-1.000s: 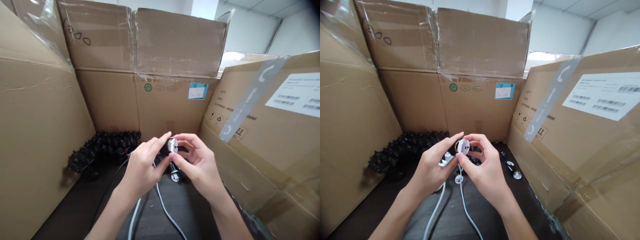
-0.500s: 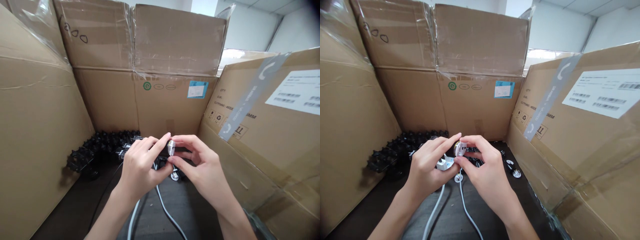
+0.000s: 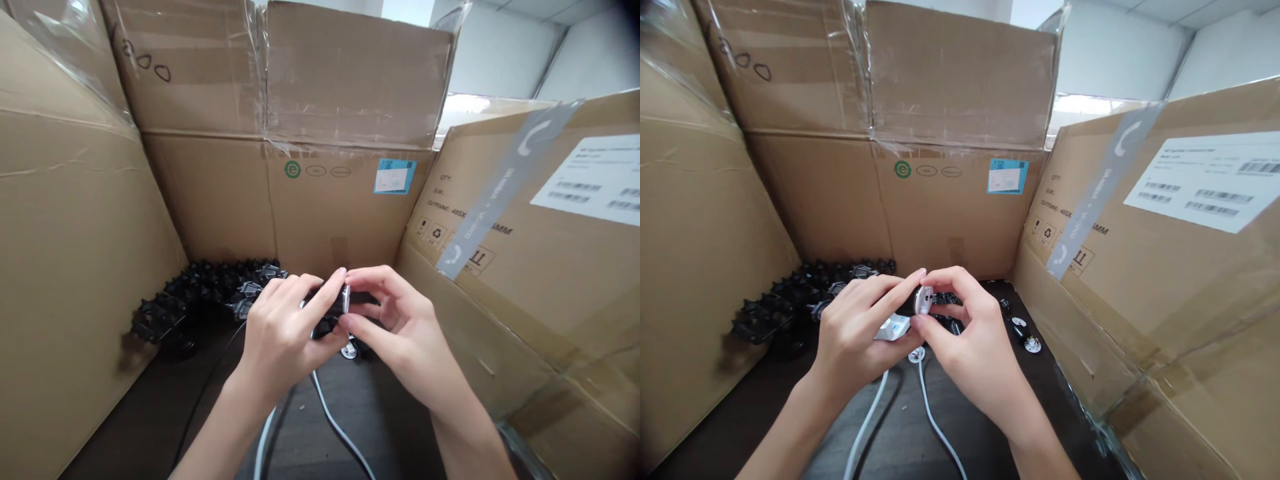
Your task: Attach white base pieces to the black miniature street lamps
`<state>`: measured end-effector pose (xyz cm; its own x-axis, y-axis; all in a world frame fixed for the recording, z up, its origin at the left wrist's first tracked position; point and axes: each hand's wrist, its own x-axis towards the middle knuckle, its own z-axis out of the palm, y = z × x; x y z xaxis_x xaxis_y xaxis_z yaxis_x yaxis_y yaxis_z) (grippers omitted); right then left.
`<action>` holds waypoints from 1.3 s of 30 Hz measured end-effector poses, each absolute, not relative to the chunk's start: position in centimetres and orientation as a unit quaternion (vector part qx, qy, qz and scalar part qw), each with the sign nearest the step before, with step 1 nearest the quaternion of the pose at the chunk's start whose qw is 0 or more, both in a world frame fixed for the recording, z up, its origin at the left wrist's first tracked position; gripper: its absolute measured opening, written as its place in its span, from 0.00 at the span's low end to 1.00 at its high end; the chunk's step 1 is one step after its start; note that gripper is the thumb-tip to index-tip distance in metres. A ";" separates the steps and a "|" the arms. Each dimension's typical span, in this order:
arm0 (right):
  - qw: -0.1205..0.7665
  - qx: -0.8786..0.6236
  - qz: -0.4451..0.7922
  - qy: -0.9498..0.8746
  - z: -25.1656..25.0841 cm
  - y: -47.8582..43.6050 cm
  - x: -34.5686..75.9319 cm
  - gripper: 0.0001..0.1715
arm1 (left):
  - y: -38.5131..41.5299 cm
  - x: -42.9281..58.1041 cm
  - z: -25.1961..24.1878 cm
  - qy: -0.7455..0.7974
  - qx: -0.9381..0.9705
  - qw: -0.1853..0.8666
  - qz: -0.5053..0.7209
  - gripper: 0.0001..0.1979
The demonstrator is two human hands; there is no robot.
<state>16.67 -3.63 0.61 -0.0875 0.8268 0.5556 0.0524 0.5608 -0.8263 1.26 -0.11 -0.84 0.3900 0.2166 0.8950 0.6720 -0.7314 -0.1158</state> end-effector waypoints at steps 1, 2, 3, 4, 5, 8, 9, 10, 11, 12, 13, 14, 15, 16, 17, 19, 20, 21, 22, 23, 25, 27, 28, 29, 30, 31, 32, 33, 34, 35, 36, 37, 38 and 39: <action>0.592 -0.326 0.338 -0.655 0.6 -3.6 16.7 0.16 | -0.1 1.3 -0.9 -0.274 -0.796 0.251 -0.478 0.23; 0.597 -0.317 0.346 -0.650 0.6 -3.6 16.7 0.16 | -0.1 1.4 -0.9 -0.272 -0.792 0.262 -0.480 0.23; 0.600 -0.310 0.354 -0.647 0.6 -3.5 16.7 0.16 | -0.1 1.4 -1.0 -0.270 -0.788 0.272 -0.482 0.22; 0.602 -0.304 0.361 -0.644 0.6 -3.5 16.8 0.15 | -0.1 1.5 -1.0 -0.269 -0.784 0.281 -0.484 0.22; 0.602 -0.299 0.367 -0.643 0.7 -3.4 16.9 0.13 | 0.0 1.6 -1.1 -0.267 -0.781 0.289 -0.485 0.21; 0.602 -0.288 0.379 -0.642 0.7 -3.2 17.1 0.09 | 0.0 1.9 -1.1 -0.261 -0.774 0.300 -0.493 0.20; 0.603 -0.285 0.381 -0.641 0.7 -3.1 17.1 0.08 | 0.0 1.9 -1.1 -0.261 -0.774 0.298 -0.495 0.20; 0.604 -0.282 0.384 -0.639 0.7 -3.0 17.2 0.08 | 0.0 2.0 -1.0 -0.261 -0.774 0.293 -0.497 0.20; 0.606 -0.279 0.388 -0.636 0.6 -2.9 17.2 0.08 | -0.1 2.0 -1.0 -0.263 -0.775 0.287 -0.498 0.20; 0.609 -0.277 0.392 -0.631 0.6 -2.8 17.2 0.08 | -0.1 2.0 -1.0 -0.266 -0.776 0.280 -0.499 0.20; 0.612 -0.275 0.398 -0.625 0.5 -2.7 17.1 0.08 | -0.2 2.0 -1.0 -0.269 -0.777 0.273 -0.499 0.20; 0.614 -0.274 0.406 -0.618 0.4 -2.6 17.1 0.08 | -0.2 2.0 -0.9 -0.271 -0.778 0.267 -0.500 0.20; 0.616 -0.272 0.416 -0.611 0.4 -2.5 17.0 0.08 | -0.3 2.0 -0.9 -0.273 -0.780 0.262 -0.499 0.19; 0.618 -0.270 0.424 -0.605 0.3 -2.4 17.0 0.08 | -0.3 2.0 -0.9 -0.275 -0.781 0.258 -0.499 0.19; 0.619 -0.269 0.432 -0.599 0.2 -2.4 16.9 0.08 | -0.3 2.0 -0.9 -0.275 -0.781 0.255 -0.499 0.20; 0.623 -0.264 0.440 -0.591 0.2 -2.4 16.7 0.07 | -0.3 2.0 -1.0 -0.275 -0.782 0.254 -0.498 0.20; 0.627 -0.265 0.436 -0.589 0.2 -2.4 16.6 0.07 | -0.3 2.0 -1.0 -0.275 -0.783 0.253 -0.498 0.20; 0.632 -0.268 0.426 -0.589 0.2 -2.5 16.5 0.06 | -0.3 2.0 -1.0 -0.275 -0.784 0.251 -0.497 0.21; 0.639 -0.273 0.412 -0.590 0.2 -2.5 16.4 0.05 | -0.2 2.0 -1.0 -0.275 -0.784 0.247 -0.498 0.21; 0.645 -0.277 0.396 -0.593 0.1 -2.6 16.3 0.05 | -0.2 2.0 -1.0 -0.274 -0.785 0.243 -0.500 0.21; 0.653 -0.281 0.362 -0.603 0.1 -2.7 16.0 0.06 | -0.1 2.0 -1.1 -0.271 -0.783 0.229 -0.510 0.22; 0.655 -0.282 0.334 -0.617 0.0 -2.8 15.9 0.08 | 0.0 1.9 -1.1 -0.267 -0.783 0.214 -0.519 0.24; 0.654 -0.287 0.315 -0.624 0.0 -2.9 15.8 0.09 | 0.0 1.9 -1.1 -0.265 -0.784 0.205 -0.522 0.25; 0.654 -0.296 0.292 -0.632 0.0 -3.0 15.7 0.09 | 0.1 1.9 -1.1 -0.264 -0.786 0.193 -0.525 0.26; 0.654 -0.307 0.265 -0.639 0.1 -3.1 15.7 0.09 | 0.1 1.9 -1.1 -0.265 -0.787 0.177 -0.528 0.27; 0.653 -0.316 0.239 -0.645 0.1 -3.2 15.6 0.09 | 0.1 1.9 -1.2 -0.268 -0.787 0.155 -0.534 0.28; 0.652 -0.321 0.222 -0.650 0.1 -3.3 15.6 0.09 | 0.1 1.9 -1.3 -0.273 -0.785 0.126 -0.542 0.29; 0.651 -0.320 0.216 -0.654 0.2 -3.3 15.7 0.09 | 0.1 1.9 -1.3 -0.278 -0.784 0.092 -0.548 0.29; 0.651 -0.315 0.224 -0.654 0.2 -3.2 15.7 0.09 | 0.1 2.0 -1.4 -0.281 -0.782 0.058 -0.553 0.29; 0.652 -0.307 0.241 -0.649 0.1 -3.0 15.8 0.09 | 0.2 2.0 -1.6 -0.282 -0.782 0.026 -0.555 0.28; 0.655 -0.299 0.266 -0.641 0.1 -2.7 16.0 0.10 | 0.3 2.0 -1.7 -0.280 -0.783 -0.005 -0.555 0.27; 0.658 -0.294 0.293 -0.628 0.0 -2.3 16.2 0.12 | 0.4 2.1 -1.8 -0.275 -0.784 -0.034 -0.555 0.25; 0.663 -0.291 0.317 -0.613 -0.2 -2.0 16.3 0.15 | 0.6 2.1 -2.0 -0.270 -0.784 -0.062 -0.556 0.24; 0.666 -0.290 0.337 -0.600 -0.3 -1.6 16.5 0.17 | 0.8 2.2 -2.1 -0.264 -0.782 -0.087 -0.558 0.23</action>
